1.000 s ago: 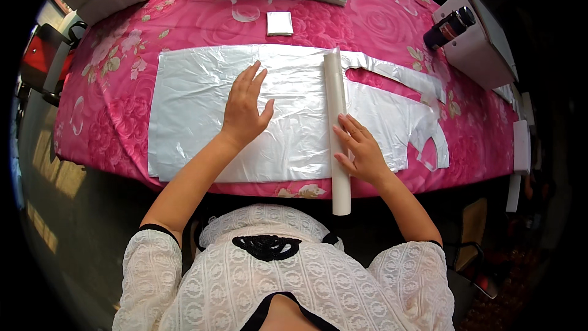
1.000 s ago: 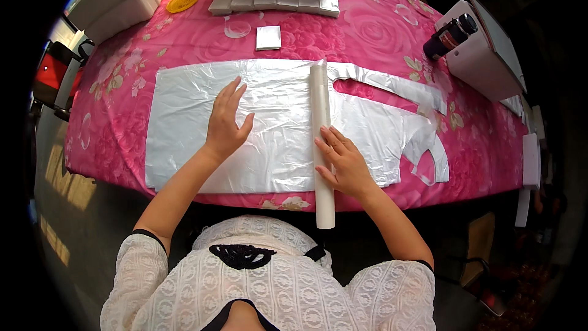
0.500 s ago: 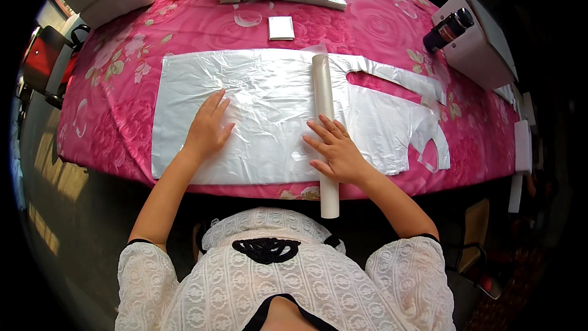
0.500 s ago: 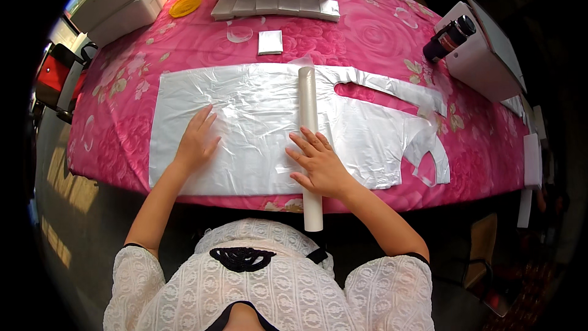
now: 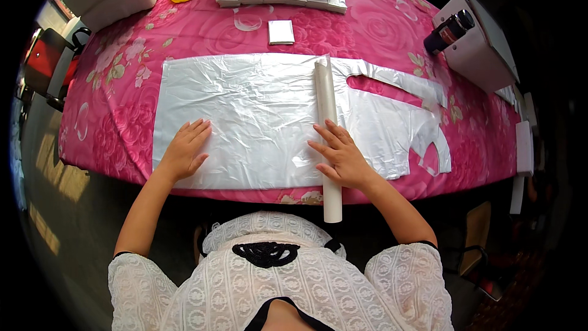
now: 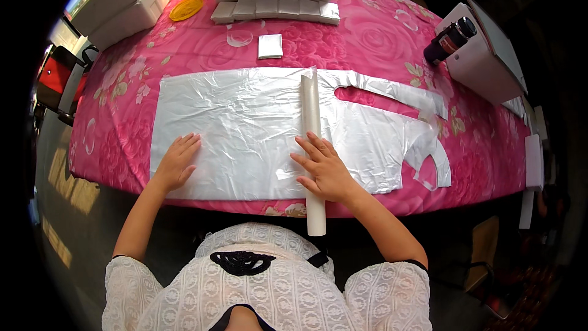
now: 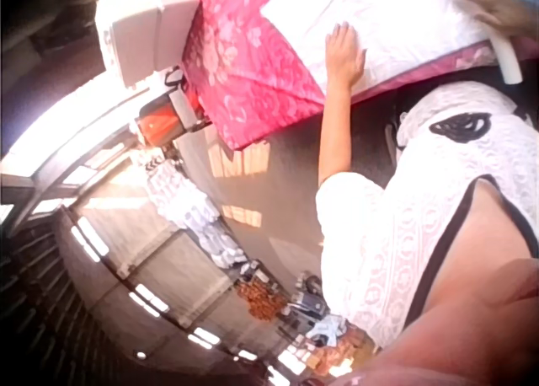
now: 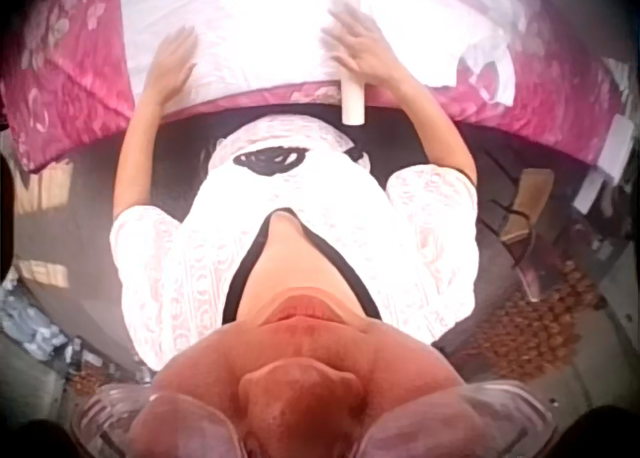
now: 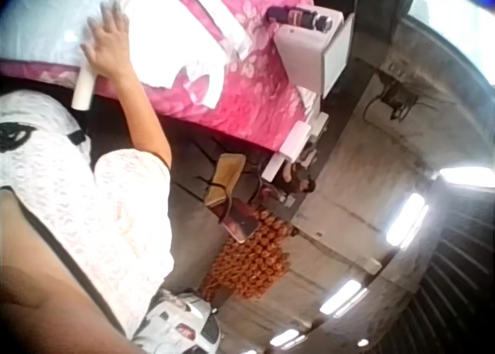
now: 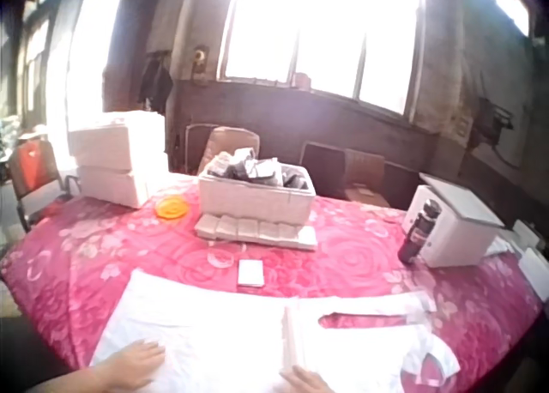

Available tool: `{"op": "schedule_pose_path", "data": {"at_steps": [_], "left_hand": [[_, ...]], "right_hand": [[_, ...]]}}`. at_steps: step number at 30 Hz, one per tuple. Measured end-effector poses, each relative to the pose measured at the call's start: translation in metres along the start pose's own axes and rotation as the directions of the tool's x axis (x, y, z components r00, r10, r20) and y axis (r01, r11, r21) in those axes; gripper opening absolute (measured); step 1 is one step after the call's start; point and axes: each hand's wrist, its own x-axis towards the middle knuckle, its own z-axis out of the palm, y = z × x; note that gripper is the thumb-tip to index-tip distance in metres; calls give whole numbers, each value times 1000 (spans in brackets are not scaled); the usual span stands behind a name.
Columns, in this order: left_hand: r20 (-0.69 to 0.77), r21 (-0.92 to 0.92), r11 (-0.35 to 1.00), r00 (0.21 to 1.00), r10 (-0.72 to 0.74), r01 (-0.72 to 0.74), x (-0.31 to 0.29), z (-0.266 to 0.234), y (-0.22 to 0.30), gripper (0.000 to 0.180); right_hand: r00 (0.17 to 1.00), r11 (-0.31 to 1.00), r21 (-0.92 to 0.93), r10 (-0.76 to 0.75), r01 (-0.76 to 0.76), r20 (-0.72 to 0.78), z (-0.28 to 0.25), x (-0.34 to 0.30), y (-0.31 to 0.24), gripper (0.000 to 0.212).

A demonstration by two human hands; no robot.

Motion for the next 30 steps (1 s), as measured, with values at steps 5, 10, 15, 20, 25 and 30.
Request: {"op": "schedule_pose_path", "data": {"at_steps": [5, 10, 15, 20, 25, 30], "left_hand": [[-158, -104, 994, 987, -32, 16, -12, -6, -3, 54], [-224, -162, 985, 970, -95, 59, -34, -8, -9, 51], [-290, -210, 968, 937, -194, 135, -59, -11, -16, 45], [-471, -268, 905, 775, -422, 330, -92, -12, -24, 25], [-496, -143, 940, 799, -340, 311, -101, -19, -18, 27], [-419, -61, 994, 901, -113, 96, -74, -18, 2, 31]], "right_hand": [[1000, 1000, -7, 5, -5, -11, 1, -1, 0, 48], [999, 999, -41, 24, -23, 25, 4, 5, -7, 47], [997, 997, -64, 57, -53, 55, 2, 9, -15, 46], [993, 993, -98, 78, -69, 84, 2, 12, -19, 46], [999, 999, -17, 41, -40, 6, 5, 11, -14, 49], [978, 972, 235, 70, -22, -197, 1, -6, -7, 47]]}}
